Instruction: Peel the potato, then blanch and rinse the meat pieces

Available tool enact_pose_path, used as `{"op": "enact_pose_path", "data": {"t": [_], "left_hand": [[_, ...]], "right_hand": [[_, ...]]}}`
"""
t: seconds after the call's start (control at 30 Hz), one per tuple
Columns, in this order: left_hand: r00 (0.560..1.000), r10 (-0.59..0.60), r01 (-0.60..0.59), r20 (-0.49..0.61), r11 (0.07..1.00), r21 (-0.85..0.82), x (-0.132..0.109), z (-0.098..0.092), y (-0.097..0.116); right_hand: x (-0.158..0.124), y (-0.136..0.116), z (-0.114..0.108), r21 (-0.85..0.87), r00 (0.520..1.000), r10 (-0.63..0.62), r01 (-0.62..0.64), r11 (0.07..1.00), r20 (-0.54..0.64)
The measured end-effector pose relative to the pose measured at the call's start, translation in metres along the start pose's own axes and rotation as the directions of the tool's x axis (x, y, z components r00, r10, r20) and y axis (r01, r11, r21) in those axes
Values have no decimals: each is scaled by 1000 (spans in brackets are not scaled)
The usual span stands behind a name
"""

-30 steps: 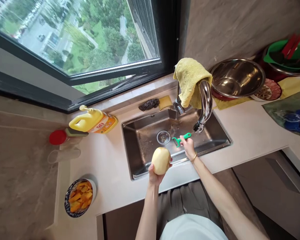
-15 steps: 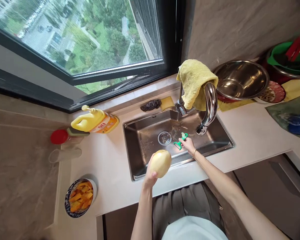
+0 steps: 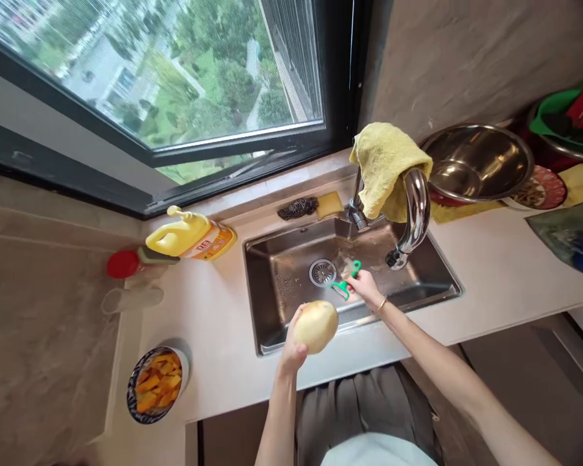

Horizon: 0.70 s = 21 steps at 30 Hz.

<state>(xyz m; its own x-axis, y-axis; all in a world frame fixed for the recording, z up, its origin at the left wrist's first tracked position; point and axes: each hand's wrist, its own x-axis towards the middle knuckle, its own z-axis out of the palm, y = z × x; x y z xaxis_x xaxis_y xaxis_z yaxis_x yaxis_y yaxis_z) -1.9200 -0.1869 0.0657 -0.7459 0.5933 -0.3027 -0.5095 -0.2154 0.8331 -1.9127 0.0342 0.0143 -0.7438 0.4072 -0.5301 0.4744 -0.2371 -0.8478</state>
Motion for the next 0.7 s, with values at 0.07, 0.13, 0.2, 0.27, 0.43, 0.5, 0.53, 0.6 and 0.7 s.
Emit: {"op": "enact_pose_path", "data": {"t": [0.07,0.13,0.2,0.27,0.43,0.5,0.53,0.6,0.7], "left_hand": [[999,0,-1,-34,999,-37,-2,-3,2],[997,-44,37,-70,995,-90,2,-2,3],[989,-86,65,-119,983,-171,8,2,0],[979,-109,65,-175,969,-237,13,5,-6],[977,-107,74,-186,982,-173,6,7,-19],[990,-110,97,-92,985,-140,2,9,-18],[993,-107,102,-42,988,-119,0,12,-17],[994,-101,103,35,993,-54,0,17,-15],[998,-55,51,39,995,86,0,23,-13]], "right_hand": [[14,20,-18,-74,997,1,-7,997,-74],[21,32,-32,-133,991,-66,51,990,-116],[21,34,-36,-213,967,-226,198,957,-115],[13,25,-32,-221,932,-348,321,921,-97],[-22,-27,-7,355,997,-66,75,932,-37],[-34,-48,0,488,992,20,-78,870,124],[-39,-57,2,505,978,42,-141,852,203],[-47,-70,5,491,945,71,-230,840,319],[-56,-81,8,419,915,73,-251,873,397]]}}
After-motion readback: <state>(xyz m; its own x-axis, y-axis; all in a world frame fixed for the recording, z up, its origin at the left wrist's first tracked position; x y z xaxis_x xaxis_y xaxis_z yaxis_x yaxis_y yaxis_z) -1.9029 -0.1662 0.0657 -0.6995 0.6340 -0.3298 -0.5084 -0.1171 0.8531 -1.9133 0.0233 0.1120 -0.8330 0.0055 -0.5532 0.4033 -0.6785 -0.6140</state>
